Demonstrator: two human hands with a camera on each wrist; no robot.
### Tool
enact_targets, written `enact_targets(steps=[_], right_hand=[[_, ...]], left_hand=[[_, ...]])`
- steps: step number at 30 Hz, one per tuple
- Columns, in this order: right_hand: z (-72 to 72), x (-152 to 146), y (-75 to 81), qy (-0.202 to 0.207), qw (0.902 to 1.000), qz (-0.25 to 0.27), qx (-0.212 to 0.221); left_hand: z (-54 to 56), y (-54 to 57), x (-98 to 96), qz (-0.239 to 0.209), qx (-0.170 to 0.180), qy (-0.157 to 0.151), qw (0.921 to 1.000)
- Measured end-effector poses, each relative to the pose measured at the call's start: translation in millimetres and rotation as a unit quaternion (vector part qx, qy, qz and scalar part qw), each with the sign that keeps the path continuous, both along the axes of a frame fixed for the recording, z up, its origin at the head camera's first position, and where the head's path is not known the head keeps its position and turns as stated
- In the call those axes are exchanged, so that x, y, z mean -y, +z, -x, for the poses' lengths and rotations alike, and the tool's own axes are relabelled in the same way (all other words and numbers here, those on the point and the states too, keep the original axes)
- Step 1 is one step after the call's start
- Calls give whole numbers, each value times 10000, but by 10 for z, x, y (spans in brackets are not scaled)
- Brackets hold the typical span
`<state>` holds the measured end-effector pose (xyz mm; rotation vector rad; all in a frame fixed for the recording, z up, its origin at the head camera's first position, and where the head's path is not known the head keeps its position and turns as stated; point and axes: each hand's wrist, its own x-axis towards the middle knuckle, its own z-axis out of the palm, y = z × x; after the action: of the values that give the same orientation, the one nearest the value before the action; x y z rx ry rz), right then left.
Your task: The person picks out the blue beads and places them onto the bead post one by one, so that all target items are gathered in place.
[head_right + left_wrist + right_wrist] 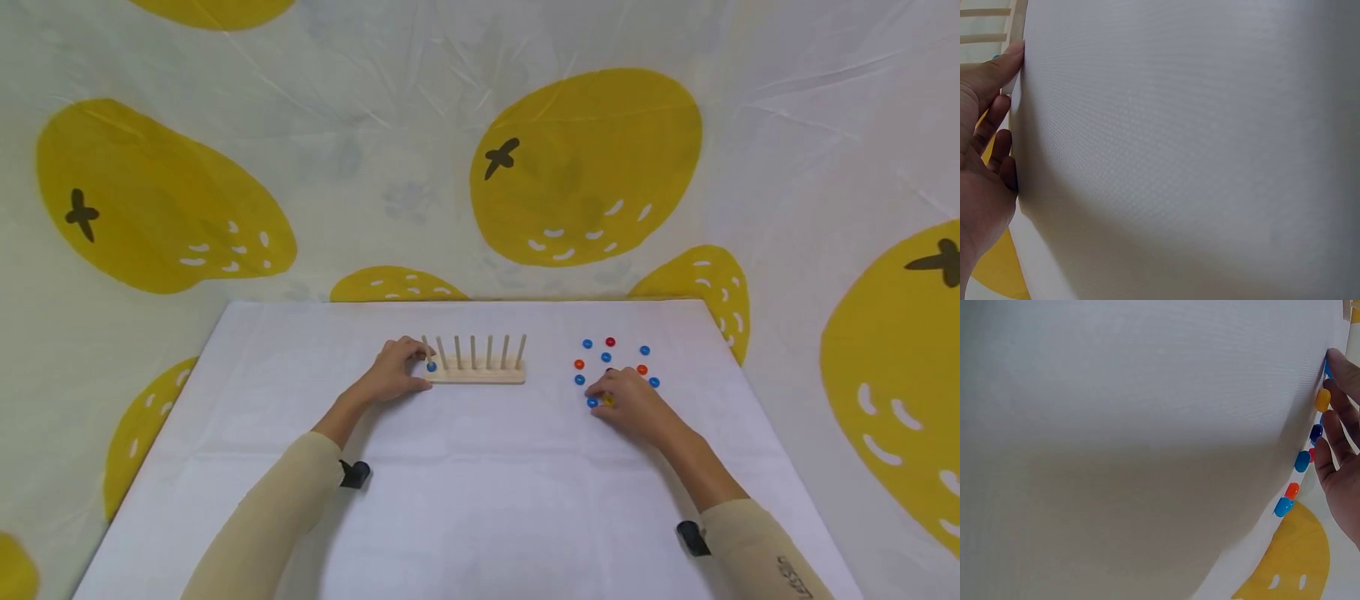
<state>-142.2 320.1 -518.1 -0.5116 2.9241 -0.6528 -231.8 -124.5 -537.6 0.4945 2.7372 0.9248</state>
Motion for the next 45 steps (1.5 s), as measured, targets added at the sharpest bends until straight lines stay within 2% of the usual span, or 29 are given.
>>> enact_targets(steps=[13, 27, 35, 45], right_hand=[[-1, -9, -22, -82, 9999, 107, -55], [16, 107, 152, -139, 9979, 633, -31], [92, 272, 285, 148, 9942, 782, -727], [273, 564, 559, 643, 9799, 1010, -1597]], left_hand=[[5, -1, -16, 22, 17, 51, 10000], [-1, 7, -6, -52, 61, 59, 10000], [-6, 0, -12, -32, 18, 68, 10000], [-19, 9, -7, -13, -39, 47, 10000]])
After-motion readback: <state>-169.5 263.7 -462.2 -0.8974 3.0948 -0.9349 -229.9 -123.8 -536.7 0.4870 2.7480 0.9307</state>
